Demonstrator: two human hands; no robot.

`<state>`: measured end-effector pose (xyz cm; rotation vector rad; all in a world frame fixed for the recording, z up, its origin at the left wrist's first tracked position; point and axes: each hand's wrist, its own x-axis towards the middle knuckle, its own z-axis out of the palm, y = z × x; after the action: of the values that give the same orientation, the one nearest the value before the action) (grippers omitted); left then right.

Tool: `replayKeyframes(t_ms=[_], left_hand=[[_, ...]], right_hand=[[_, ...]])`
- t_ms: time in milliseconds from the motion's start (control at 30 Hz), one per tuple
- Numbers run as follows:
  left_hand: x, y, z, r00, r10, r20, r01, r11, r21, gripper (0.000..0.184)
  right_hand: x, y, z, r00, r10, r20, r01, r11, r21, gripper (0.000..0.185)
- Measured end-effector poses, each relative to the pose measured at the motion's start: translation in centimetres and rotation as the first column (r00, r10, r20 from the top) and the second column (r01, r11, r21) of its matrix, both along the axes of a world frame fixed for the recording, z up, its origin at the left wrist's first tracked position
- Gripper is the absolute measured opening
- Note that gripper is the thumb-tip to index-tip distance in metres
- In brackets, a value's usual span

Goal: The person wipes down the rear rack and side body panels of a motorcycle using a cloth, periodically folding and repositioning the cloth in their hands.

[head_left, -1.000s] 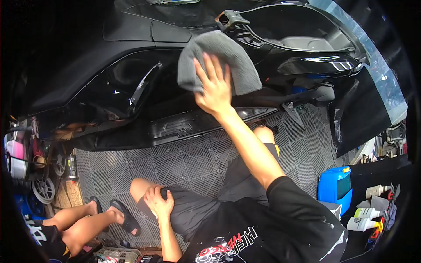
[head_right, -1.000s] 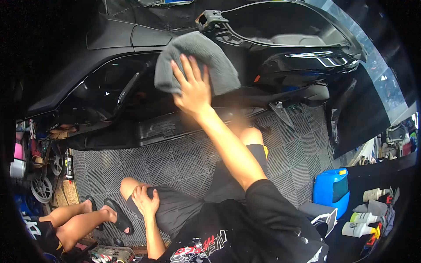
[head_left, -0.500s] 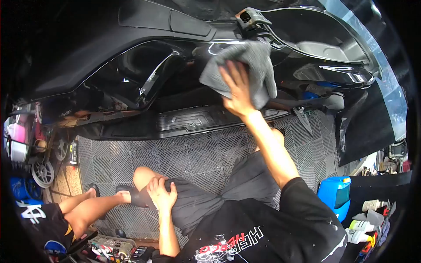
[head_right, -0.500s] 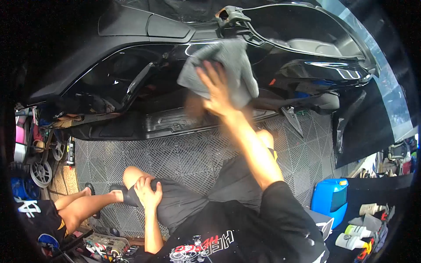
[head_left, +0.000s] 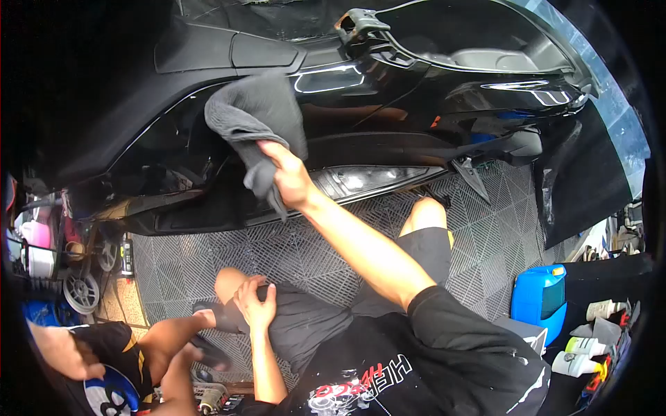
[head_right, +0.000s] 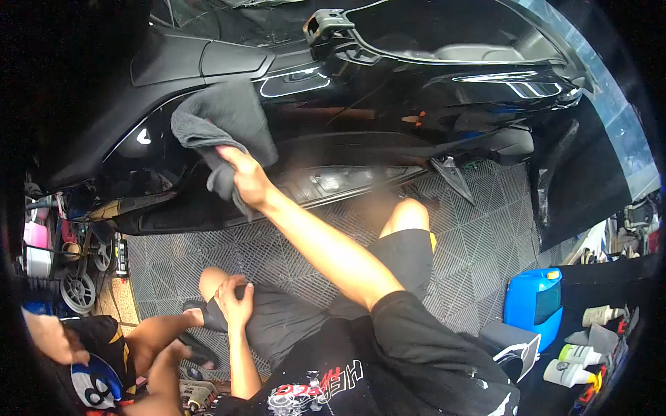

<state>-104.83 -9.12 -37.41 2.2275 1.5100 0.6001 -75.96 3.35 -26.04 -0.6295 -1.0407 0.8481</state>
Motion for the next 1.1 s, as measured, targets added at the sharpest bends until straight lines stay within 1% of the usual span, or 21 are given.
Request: replayKeyframes(t_ms=[33,67,133,167,233,267,333,433,500,567,633,667,733,800,833,900,967,1000,1033,1067,1100], left_hand=[[-0.6,0.9,-0.6,0.955,0.061,0.292,0.015,0.968,-0.250,0.031],[-0.7,1.4,-0.4,0.834,0.149,0.531,0.048,0.940,-0.339,0.042],[-0.4,2.2,0.0,0.404,0.374,0.835,0.157,0.871,-0.466,0.066],[-1.4,3.4,-0.8,0.193,0.322,0.927,0.364,0.854,-0.373,0.075],[0.7,2.5,3.9,-0.115,0.501,0.858,0.597,0.725,-0.343,0.080],[2.0,2.0,4.9,-0.160,0.521,0.839,0.682,0.673,-0.288,0.077],[4.5,0.9,6.1,-0.242,0.556,0.795,0.823,0.551,-0.136,0.070],[7.4,-0.4,6.9,0.220,0.500,0.838,0.539,0.654,-0.531,0.059],[9.2,-0.9,9.0,0.230,0.501,0.834,0.582,0.617,-0.530,0.058],[9.8,-1.7,9.2,0.310,0.412,0.857,0.613,0.603,-0.511,0.057],[11.6,-1.9,11.0,0.473,0.178,0.863,0.622,0.626,-0.470,0.057],[12.9,-1.6,12.0,0.510,0.068,0.858,0.644,0.631,-0.432,0.055],[14.2,0.1,11.7,0.555,-0.018,0.832,0.654,0.627,-0.423,0.052],[15.7,1.7,11.9,0.621,-0.071,0.781,0.604,0.679,-0.418,0.044],[16.4,2.9,11.4,0.730,-0.221,0.646,0.512,0.804,-0.304,0.039],[17.3,4.8,11.5,0.891,-0.128,0.435,0.338,0.826,-0.450,0.036],[17.5,9.1,4.6,0.810,-0.116,0.575,0.345,0.887,-0.307,0.031],[17.8,10.5,3.7,0.899,-0.140,0.415,0.231,0.957,-0.176,0.025],[18.2,11.8,2.2,0.933,-0.106,0.344,0.154,0.982,-0.113,0.023],[18.4,12.8,0.5,0.950,-0.123,0.285,0.137,0.990,-0.029,0.024],[18.6,13.6,-0.6,0.965,-0.135,0.224,0.123,0.990,0.064,0.025]], right_hand=[[0.1,-1.6,-1.8,0.998,-0.045,-0.040,0.045,0.999,0.015,0.053],[0.1,-3.2,-3.4,0.993,-0.090,-0.079,0.092,0.995,0.029,0.053],[1.3,-6.9,-4.8,0.963,-0.075,-0.258,0.101,0.991,0.090,0.053],[1.8,-8.4,-5.9,0.920,-0.002,-0.392,-0.008,1.000,-0.025,0.052],[2.4,-11.2,-8.0,0.780,0.033,-0.625,-0.218,0.950,-0.223,0.049],[2.5,-12.4,-9.0,0.704,0.007,-0.710,-0.317,0.898,-0.305,0.048],[3.5,-15.4,-7.6,0.755,0.164,-0.635,-0.363,0.911,-0.195,0.051],[6.4,-18.1,-3.7,0.740,0.096,-0.666,-0.519,0.711,-0.474,0.063],[8.1,-21.1,-6.8,0.524,0.362,-0.771,-0.630,0.774,-0.066,0.080],[8.0,-22.8,-7.3,0.409,0.479,-0.777,-0.647,0.753,0.124,0.088],[8.4,-22.7,-8.5,0.513,0.621,-0.593,-0.583,0.759,0.290,0.095],[9.0,-21.6,-10.3,0.660,0.649,-0.379,-0.532,0.760,0.374,0.098],[9.3,-21.5,-10.3,0.798,0.533,-0.280,-0.465,0.841,0.277,0.094],[8.6,-24.3,-8.6,0.827,0.298,-0.478,-0.405,0.904,-0.137,0.081],[8.5,-25.1,-7.6,0.833,0.149,-0.533,-0.375,0.861,-0.345,0.074],[9.4,-24.6,-5.3,0.709,0.093,-0.699,-0.430,0.843,-0.324,0.063],[10.0,-24.1,-1.5,0.686,0.029,-0.727,-0.405,0.845,-0.349,0.062],[9.7,-23.5,0.9,0.901,0.035,-0.432,-0.215,0.901,-0.377,0.060],[9.3,-22.9,3.3,0.994,-0.060,-0.096,0.022,0.937,-0.350,0.059],[9.1,-20.2,4.0,0.960,-0.137,0.244,0.189,0.961,-0.203,0.062],[8.8,-17.4,4.8,0.807,-0.302,0.508,0.347,0.938,0.005,0.065]])
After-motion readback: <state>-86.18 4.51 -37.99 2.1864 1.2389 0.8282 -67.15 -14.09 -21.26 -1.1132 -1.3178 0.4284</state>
